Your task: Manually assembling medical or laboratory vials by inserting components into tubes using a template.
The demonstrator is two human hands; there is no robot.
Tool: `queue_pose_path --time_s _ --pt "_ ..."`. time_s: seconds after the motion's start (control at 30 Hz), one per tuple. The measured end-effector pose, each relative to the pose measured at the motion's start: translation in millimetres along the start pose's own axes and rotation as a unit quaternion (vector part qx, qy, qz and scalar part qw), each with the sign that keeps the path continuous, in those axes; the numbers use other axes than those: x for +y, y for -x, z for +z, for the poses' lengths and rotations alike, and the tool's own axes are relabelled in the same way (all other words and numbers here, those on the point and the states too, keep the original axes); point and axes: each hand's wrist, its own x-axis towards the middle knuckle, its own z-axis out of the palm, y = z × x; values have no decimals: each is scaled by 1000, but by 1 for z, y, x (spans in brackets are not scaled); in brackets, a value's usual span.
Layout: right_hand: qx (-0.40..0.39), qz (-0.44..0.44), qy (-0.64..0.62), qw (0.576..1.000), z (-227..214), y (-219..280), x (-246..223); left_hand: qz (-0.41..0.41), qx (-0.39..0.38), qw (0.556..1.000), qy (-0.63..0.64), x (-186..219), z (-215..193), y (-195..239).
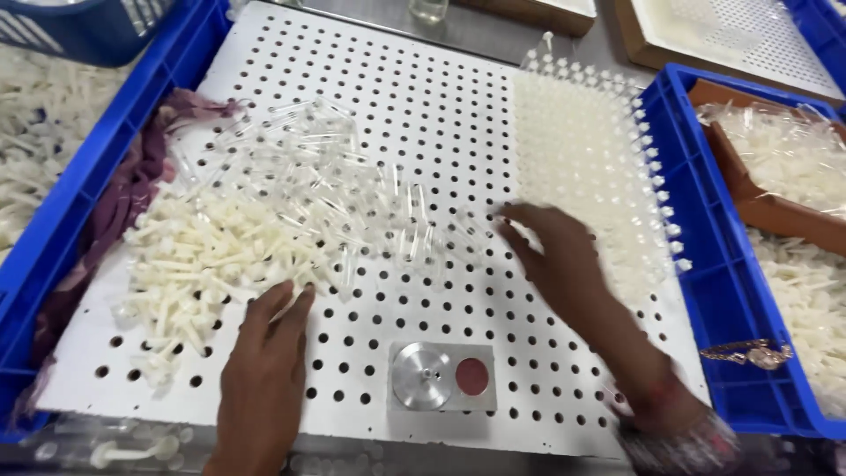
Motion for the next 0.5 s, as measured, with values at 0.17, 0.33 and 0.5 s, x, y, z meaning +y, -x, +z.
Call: queue_pose_path --time_s 0.17,0.33,0.5 --pt "-60 -30 100 993 25 -1 0 -32 -5 999 -21 2 -1 -1" --pt "-137 179 -4 974 -16 52 -29 54 17 996 -72 -8 1 -3" --pt "-138 390 -270 869 -26 113 -38 21 3 1000 7 -10 2 4"
